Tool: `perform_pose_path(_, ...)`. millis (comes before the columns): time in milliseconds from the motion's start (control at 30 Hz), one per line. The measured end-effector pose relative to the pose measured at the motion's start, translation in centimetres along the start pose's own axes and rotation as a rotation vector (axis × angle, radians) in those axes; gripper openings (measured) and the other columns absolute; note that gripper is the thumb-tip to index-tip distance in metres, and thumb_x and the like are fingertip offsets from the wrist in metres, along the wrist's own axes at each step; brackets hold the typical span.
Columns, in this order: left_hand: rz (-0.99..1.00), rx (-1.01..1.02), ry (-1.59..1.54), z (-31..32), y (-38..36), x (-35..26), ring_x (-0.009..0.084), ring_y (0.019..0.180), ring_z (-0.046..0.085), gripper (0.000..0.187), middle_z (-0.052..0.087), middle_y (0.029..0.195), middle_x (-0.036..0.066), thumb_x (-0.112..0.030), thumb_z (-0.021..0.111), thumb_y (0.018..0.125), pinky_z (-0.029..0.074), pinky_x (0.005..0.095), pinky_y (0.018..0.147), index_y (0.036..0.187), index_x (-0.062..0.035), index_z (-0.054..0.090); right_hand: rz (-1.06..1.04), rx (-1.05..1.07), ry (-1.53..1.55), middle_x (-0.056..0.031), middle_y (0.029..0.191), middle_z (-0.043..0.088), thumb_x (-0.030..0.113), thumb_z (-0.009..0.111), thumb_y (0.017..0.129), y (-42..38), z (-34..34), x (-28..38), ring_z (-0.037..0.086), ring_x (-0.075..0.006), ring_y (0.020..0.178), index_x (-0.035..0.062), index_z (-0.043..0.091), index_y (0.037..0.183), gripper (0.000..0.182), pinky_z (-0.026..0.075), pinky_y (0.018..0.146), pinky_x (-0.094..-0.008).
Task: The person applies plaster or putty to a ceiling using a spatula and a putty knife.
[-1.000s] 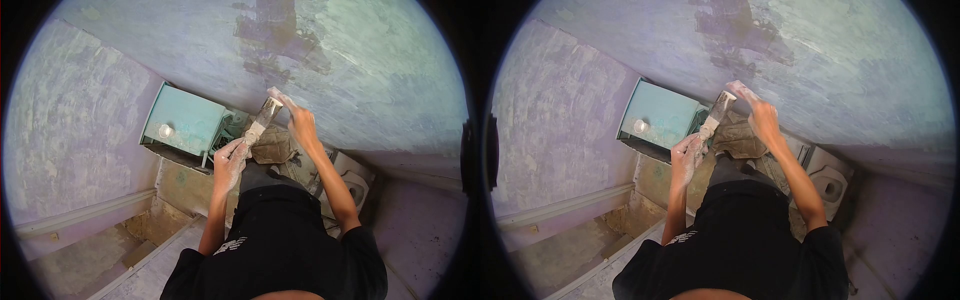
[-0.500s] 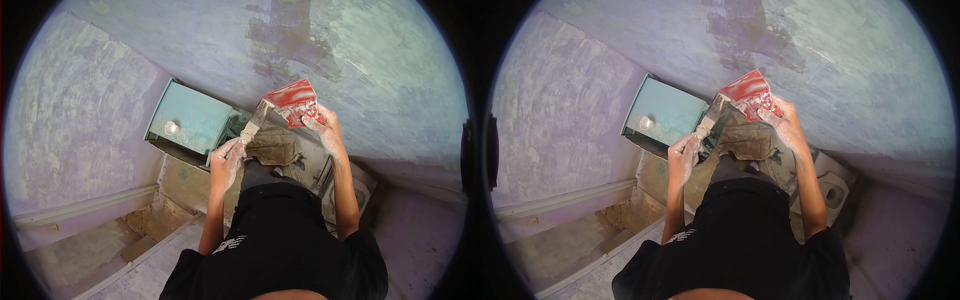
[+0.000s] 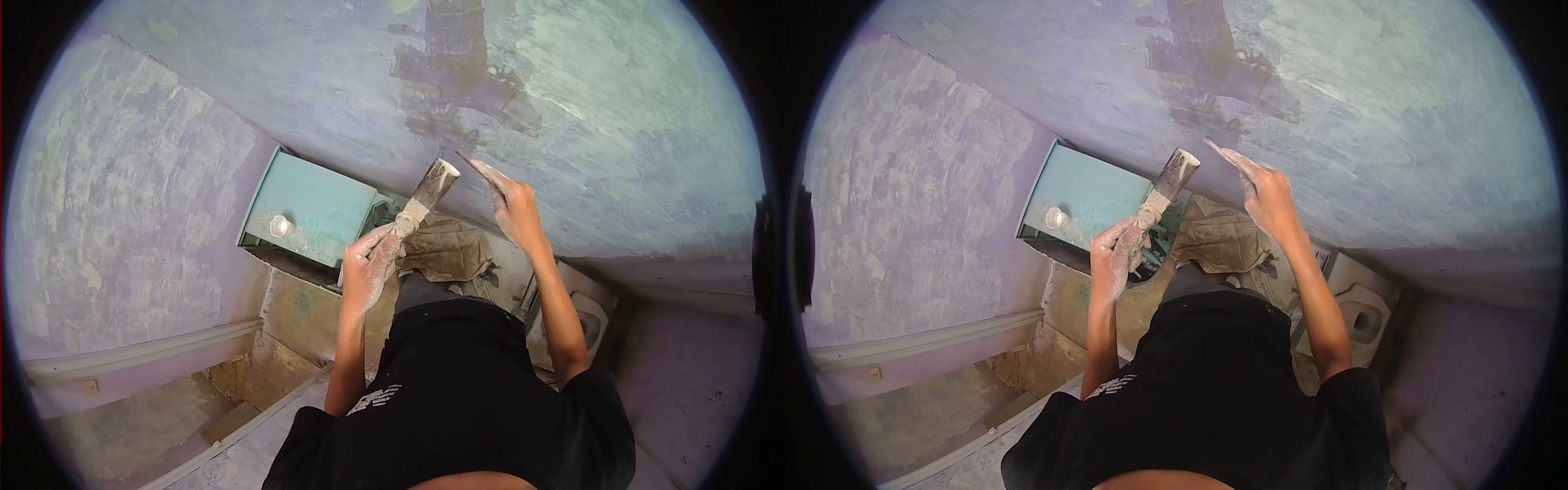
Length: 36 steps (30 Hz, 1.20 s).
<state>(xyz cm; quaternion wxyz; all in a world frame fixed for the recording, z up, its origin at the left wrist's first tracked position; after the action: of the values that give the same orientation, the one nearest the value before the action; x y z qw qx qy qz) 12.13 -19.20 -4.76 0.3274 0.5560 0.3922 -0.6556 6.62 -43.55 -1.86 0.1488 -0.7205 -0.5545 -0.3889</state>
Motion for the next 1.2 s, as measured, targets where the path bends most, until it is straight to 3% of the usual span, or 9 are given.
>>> perform_pose_path(167, -0.03, -0.025, 0.011, 0.0, -0.3, 0.8, 0.0033, 0.051, 0.04, 0.032, 0.058, 0.073, 0.003, -0.022, 0.06, 0.094, 0.028, 0.0193, 0.043, 0.11, 0.0044, 0.065, -0.059, -0.157, 0.18, -0.0175, 0.116, 0.063, -0.015, 0.048, 0.069, -1.9, -1.3, 3.5, 0.063, -0.0385, 0.098, 0.0096, 0.059, 0.126, 0.062, 0.052, 0.079, -0.0408)
perform_pose_path(300, -0.017, 0.019, 0.003, 0.0, -0.6, 1.2, 0.0031, 0.052, 0.041, 0.034, 0.058, 0.073, 0.002, -0.025, 0.061, 0.094, 0.029, 0.0191, 0.044, 0.111, 0.0046, 0.065, -0.196, -0.208, -0.025, -0.0195, 0.115, 0.063, -0.015, 0.047, 0.067, -1.9, 0.6, 2.9, 0.061, -0.0397, 0.1, 0.0058, 0.06, 0.123, 0.061, 0.052, 0.079, -0.0421)
perform_pose_path(400, -0.05, 0.053, -0.036, -0.1, -0.8, 1.3, 0.0025, 0.053, 0.04, 0.035, 0.058, 0.073, 0.001, -0.024, 0.062, 0.094, 0.028, 0.0186, 0.044, 0.113, 0.0046, 0.064, 0.039, 0.046, -0.19, -0.0215, 0.114, 0.064, -0.013, 0.051, 0.073, -1.1, 3.1, -2.4, 0.066, -0.0343, 0.092, 0.0039, 0.061, 0.121, 0.052, 0.052, 0.079, -0.0377)
perform_pose_path(567, -0.074, 0.048, -0.02, -0.8, -0.9, 1.9, 0.0025, 0.053, 0.04, 0.034, 0.058, 0.074, 0.001, -0.023, 0.061, 0.094, 0.028, 0.0183, 0.044, 0.113, 0.0052, 0.063, 0.131, 0.045, 0.674, -0.0178, 0.1, 0.068, -0.001, 0.059, 0.086, -1.7, 1.8, -2.8, 0.06, -0.0143, 0.081, -0.0017, 0.06, 0.119, 0.032, 0.047, 0.079, -0.0291)
perform_pose_path(767, -0.111, 0.09, -0.032, 0.7, -1.4, 1.5, 0.0039, 0.051, 0.042, 0.034, 0.059, 0.072, 0.003, -0.024, 0.06, 0.094, 0.029, 0.0194, 0.042, 0.109, 0.0061, 0.064, 0.021, 0.074, 0.426, -0.0092, 0.081, 0.063, 0.003, 0.059, 0.088, -3.1, 0.4, 2.9, 0.054, -0.0096, 0.075, -0.006, 0.061, 0.105, 0.019, 0.045, 0.072, -0.026)
perform_pose_path(900, -0.065, 0.151, -0.049, 1.4, -1.7, 0.4, 0.0029, 0.053, 0.041, 0.034, 0.059, 0.074, 0.003, -0.024, 0.061, 0.094, 0.029, 0.0184, 0.043, 0.112, 0.0056, 0.064, -0.032, 0.172, 0.096, -0.0086, 0.08, 0.063, 0.001, 0.057, 0.088, -3.6, 3.8, 0.7, 0.054, -0.0117, 0.07, -0.0037, 0.062, 0.107, 0.02, 0.045, 0.068, -0.0278)
perform_pose_path(1000, -0.067, 0.154, -0.057, 0.7, -1.6, 0.6, 0.002, 0.055, 0.042, 0.034, 0.059, 0.075, 0.002, -0.022, 0.061, 0.094, 0.028, 0.0177, 0.045, 0.114, 0.0047, 0.063, 0.151, 0.11, 0.348, -0.0178, 0.09, 0.068, -0.002, 0.053, 0.089, -4.0, 3.2, -1.2, 0.061, -0.0184, 0.08, -0.0008, 0.06, 0.118, 0.03, 0.048, 0.078, -0.0313)
perform_pose_path(1100, -0.073, 0.147, -0.048, 0.0, -2.0, 1.4, 0.0022, 0.056, 0.042, 0.033, 0.059, 0.075, 0.002, -0.022, 0.061, 0.094, 0.028, 0.0177, 0.045, 0.114, 0.0046, 0.063, 0.115, -0.079, 0.589, -0.0178, 0.089, 0.068, -0.001, 0.053, 0.089, -4.7, -0.5, 0.6, 0.061, -0.015, 0.079, -0.0004, 0.06, 0.119, 0.031, 0.048, 0.077, -0.0291)
perform_pose_path(1200, -0.089, 0.152, -0.041, -0.1, -2.3, 1.6, 0.0024, 0.056, 0.042, 0.033, 0.058, 0.075, 0.002, -0.021, 0.061, 0.094, 0.029, 0.0179, 0.045, 0.113, 0.0047, 0.063, 0.11, -0.024, 0.389, -0.0202, 0.088, 0.067, 0.0, 0.054, 0.088, -5.7, -0.4, 3.3, 0.062, -0.017, 0.076, -0.001, 0.059, 0.121, 0.033, 0.047, 0.076, -0.027)
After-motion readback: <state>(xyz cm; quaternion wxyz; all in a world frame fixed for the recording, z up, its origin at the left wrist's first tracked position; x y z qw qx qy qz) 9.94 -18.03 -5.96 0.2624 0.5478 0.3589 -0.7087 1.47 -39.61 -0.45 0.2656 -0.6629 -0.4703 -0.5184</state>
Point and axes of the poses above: each hand's wrist, its own y-axis towards the middle knuckle, its own z-axis out of the palm, x = y × z, the point moved 9 cm from there along y, towards the middle knuckle
